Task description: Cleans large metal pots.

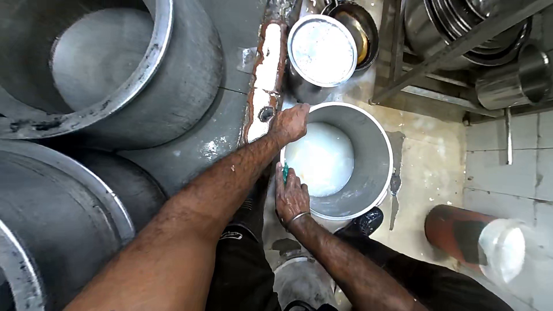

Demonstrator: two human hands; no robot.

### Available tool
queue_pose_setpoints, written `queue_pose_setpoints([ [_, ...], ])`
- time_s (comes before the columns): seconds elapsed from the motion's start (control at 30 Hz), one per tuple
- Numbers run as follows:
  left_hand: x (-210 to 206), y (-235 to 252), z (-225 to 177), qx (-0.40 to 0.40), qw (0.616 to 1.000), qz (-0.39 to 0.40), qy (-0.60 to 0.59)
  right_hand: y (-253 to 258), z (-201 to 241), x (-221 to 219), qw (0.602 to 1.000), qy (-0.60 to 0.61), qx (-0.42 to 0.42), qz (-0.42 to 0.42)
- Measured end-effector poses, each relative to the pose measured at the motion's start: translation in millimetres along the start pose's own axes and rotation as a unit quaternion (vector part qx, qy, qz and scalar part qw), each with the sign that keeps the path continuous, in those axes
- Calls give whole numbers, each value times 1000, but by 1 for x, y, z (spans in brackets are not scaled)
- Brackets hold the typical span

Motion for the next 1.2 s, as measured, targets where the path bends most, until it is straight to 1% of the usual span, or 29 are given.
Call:
queue_pose_setpoints([
  [0.07, -1, -1, 1, -3, 1000, 3, 2, -9, -5, -3, 998, -26, 39, -37],
  [0.1, -1, 0, 0, -4, 1000, 3, 3, -21, -13, -6, 998, -31, 47, -25],
  [0.17, 0, 2, 0, -2, 1000, 3, 4, -51, -33, -13, 999, -28, 29, 16],
  [0.2, 0, 1, 1, -1, 1000, 7, 5, -66, -45, -14, 999, -29, 12, 10],
  [0.27, 1, 0, 0, 0, 1000, 14, 3, -90, -67, -9, 997, -68, 6, -36],
  [0.3, 2, 0, -2, 1, 1000, 18, -2, -96, -75, -7, 996, -81, 9, -29],
  [0.33, 3, 0, -2, 2, 1000, 21, -3, -98, -79, -6, 997, -76, 10, 1],
  [0.4, 3, -1, -4, 3, 1000, 24, -4, -93, -80, -7, 995, -36, 0, 94],
  [0.47, 4, 0, -3, 1, 1000, 20, -5, -80, -72, -5, 984, 12, -17, 175],
  [0.5, 4, 1, -3, 0, 1000, 18, -8, -72, -64, -5, 979, 38, -30, 199],
  [0.6, 4, 4, -2, -9, 1000, 8, -7, -31, -32, -5, 972, 91, -95, 197],
  [0.67, 3, 6, -1, -10, 1000, 3, 0, 2, -14, 1, 970, 110, -140, 167],
  [0.73, 1, 8, 1, -9, 1000, 3, 8, 24, -7, 6, 968, 124, -160, 145],
  [0.77, 0, 9, 2, -10, 1000, 6, 8, 26, -7, 6, 970, 127, -154, 138],
  [0.83, -1, 10, 3, -18, 1000, 5, 7, 8, -15, 5, 975, 127, -114, 145],
  [0.87, -1, 11, 2, -21, 1000, 5, 7, -7, -24, 4, 973, 124, -91, 173],
  [0.93, 2, 12, 1, -26, 1000, 12, 10, -44, -53, 2, 956, 106, -37, 270],
  [1.03, 3, 12, -1, -29, 999, 23, 24, -84, -113, 9, 920, 61, 84, 377],
  [1.07, 2, 12, -2, -31, 999, 24, 25, -90, -132, 13, 909, 39, 116, 399],
  [1.13, 3, 13, -2, -33, 999, 15, 20, -87, -166, 24, 886, 14, 146, 440],
  [1.2, 4, 11, 0, -32, 999, 11, 4, -77, -192, 36, 874, 69, 142, 460],
])
Point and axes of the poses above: each hand's wrist, its own y-axis towards the middle knuckle, its own x-axis out of the back of the hand, z = x × y, the point moved 6 cm from there along y, towards the middle knuckle, and after that the axes turned 6 degrees about x, right-handed, at the moved point
